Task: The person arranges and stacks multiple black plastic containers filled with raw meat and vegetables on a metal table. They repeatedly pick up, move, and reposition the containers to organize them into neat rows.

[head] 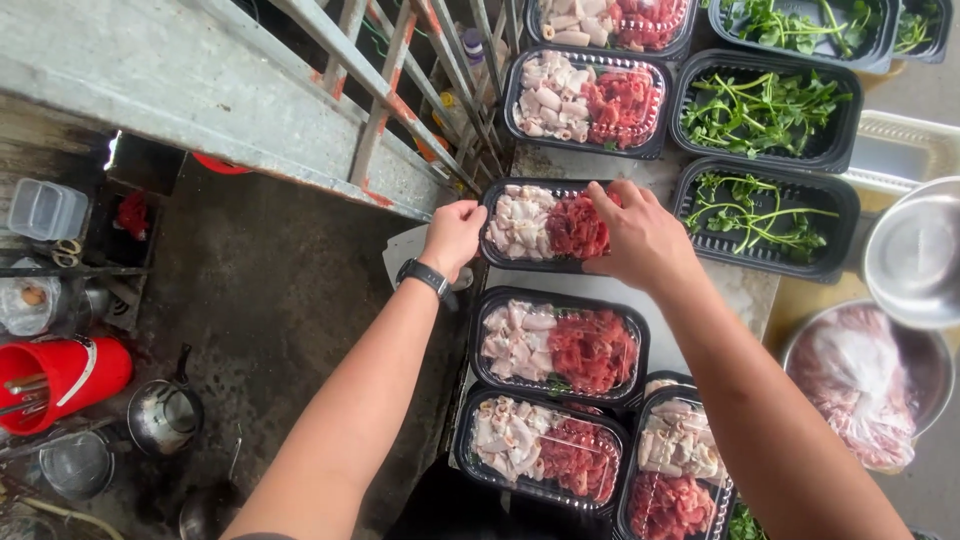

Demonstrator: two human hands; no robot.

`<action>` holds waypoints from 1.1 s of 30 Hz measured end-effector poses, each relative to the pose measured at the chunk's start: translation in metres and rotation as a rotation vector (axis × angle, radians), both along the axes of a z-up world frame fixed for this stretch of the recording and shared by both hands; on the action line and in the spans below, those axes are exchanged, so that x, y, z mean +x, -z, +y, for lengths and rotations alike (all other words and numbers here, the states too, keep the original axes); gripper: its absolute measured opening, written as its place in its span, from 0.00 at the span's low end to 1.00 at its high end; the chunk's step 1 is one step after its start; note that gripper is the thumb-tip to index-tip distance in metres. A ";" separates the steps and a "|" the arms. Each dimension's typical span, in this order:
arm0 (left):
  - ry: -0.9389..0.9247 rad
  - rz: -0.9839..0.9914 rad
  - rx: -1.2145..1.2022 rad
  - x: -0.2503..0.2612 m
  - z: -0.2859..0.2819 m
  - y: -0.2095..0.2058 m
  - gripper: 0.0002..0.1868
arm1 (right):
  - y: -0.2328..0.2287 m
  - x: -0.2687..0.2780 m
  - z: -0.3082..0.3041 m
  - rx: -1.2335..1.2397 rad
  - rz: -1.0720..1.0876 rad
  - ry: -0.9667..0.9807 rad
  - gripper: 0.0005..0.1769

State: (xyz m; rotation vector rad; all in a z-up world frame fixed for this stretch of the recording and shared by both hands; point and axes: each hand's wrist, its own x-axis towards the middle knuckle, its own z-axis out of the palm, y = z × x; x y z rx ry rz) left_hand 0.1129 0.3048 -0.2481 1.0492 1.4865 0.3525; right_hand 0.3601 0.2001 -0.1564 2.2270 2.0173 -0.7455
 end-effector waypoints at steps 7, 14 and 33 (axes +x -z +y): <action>0.350 0.409 0.375 0.014 0.048 0.064 0.11 | 0.001 -0.002 -0.005 0.027 0.095 0.042 0.59; 0.841 0.293 0.551 0.061 -0.015 -0.121 0.58 | 0.013 0.006 -0.022 0.152 0.270 0.156 0.60; 1.088 0.530 0.635 0.063 -0.016 -0.052 0.58 | 0.019 0.034 -0.042 -0.205 0.842 0.975 0.27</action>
